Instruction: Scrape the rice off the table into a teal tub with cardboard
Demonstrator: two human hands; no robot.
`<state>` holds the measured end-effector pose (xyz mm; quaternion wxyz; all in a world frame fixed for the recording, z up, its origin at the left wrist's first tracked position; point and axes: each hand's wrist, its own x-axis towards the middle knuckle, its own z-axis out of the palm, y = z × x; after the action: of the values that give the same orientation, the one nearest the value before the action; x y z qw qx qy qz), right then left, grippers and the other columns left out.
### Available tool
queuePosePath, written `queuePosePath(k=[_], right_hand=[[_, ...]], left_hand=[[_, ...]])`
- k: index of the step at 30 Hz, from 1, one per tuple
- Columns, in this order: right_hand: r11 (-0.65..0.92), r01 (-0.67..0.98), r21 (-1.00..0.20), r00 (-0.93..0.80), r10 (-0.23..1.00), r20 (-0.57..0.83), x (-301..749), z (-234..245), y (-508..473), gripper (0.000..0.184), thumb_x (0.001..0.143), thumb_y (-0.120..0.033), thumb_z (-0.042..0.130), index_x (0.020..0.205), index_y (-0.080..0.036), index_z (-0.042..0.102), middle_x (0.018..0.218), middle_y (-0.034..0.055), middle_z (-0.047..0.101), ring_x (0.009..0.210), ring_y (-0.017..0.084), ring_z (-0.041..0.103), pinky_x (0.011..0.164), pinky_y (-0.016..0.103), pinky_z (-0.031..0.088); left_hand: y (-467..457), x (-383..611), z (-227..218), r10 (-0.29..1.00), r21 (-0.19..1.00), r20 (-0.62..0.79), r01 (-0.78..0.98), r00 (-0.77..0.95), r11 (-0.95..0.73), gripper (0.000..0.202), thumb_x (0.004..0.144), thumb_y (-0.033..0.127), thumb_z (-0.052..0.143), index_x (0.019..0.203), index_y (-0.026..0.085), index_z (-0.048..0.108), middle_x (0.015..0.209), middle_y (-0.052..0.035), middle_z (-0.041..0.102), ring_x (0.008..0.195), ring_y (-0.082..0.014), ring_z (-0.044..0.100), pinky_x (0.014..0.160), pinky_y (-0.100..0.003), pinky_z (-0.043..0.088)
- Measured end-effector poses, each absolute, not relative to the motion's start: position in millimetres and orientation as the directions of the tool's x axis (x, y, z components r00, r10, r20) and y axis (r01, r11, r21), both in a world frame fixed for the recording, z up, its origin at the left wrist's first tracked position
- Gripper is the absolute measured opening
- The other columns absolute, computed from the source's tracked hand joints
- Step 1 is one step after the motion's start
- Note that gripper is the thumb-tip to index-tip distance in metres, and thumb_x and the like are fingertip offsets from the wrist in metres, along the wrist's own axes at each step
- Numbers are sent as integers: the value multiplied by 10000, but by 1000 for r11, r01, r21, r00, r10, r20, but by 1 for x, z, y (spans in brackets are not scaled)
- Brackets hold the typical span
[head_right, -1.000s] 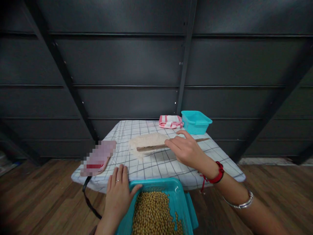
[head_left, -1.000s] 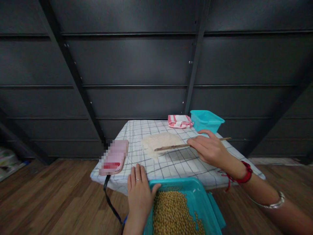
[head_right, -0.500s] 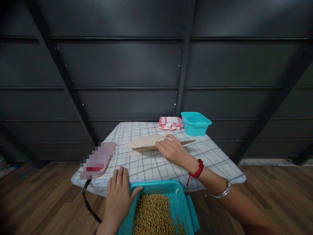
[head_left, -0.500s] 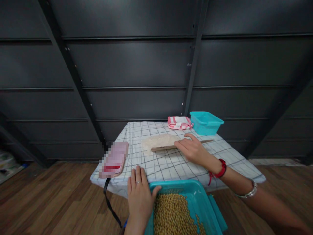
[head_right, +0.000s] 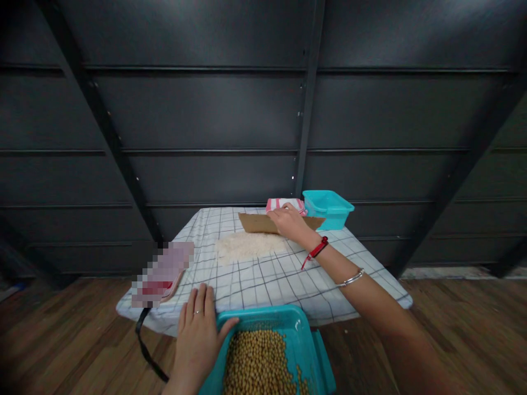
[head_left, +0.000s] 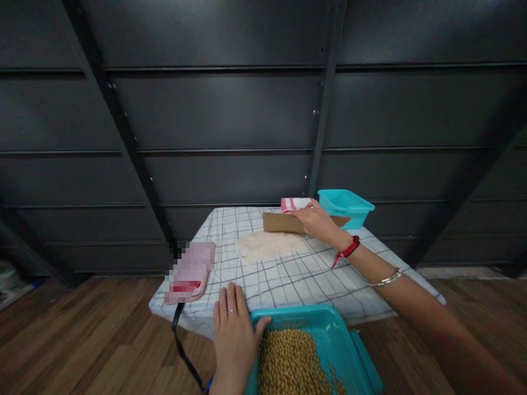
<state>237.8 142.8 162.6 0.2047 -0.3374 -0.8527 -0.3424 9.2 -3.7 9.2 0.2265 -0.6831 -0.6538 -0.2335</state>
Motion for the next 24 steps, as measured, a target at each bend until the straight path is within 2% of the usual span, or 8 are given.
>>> queuePosePath(k=[5, 11, 17, 24], right_hand=[[555, 700, 451, -704, 426, 568, 233, 161, 136, 277, 752, -5, 413, 898, -126, 615, 752, 52, 667, 680, 157, 544, 765, 324, 301], [567, 624, 538, -764, 299, 572, 243, 178, 104, 324, 805, -5, 331, 914, -141, 604, 717, 42, 647, 678, 154, 543, 802, 345, 336], [602, 516, 609, -843, 229, 487, 262, 166, 66, 369, 821, 20, 283, 931, -174, 577, 694, 12, 630, 627, 132, 519, 784, 335, 387], [553, 535, 639, -809, 116, 577, 261, 147, 85, 327, 842, 3, 311, 886, -177, 581, 699, 9, 639, 601, 120, 510, 743, 315, 425]], left_hand=[[-3, 9, 7, 782, -19, 622, 999, 38, -33, 748, 768, 616, 393, 1192, 8, 498, 1247, -248, 506, 1174, -364, 429, 945, -501, 356], [-3, 9, 8, 788, -24, 615, 999, 38, -30, 755, 781, 628, 342, 1190, 13, 497, 1249, -246, 504, 1180, -370, 421, 936, -509, 363], [-3, 9, 8, 793, -20, 609, 1000, 30, -22, 743, 786, 619, 338, 1191, 17, 497, 1253, -241, 503, 1189, -362, 414, 951, -504, 350], [-3, 10, 8, 783, -31, 622, 999, 32, -15, 740, 787, 630, 323, 1179, 32, 514, 1244, -236, 512, 1181, -354, 420, 938, -504, 356]])
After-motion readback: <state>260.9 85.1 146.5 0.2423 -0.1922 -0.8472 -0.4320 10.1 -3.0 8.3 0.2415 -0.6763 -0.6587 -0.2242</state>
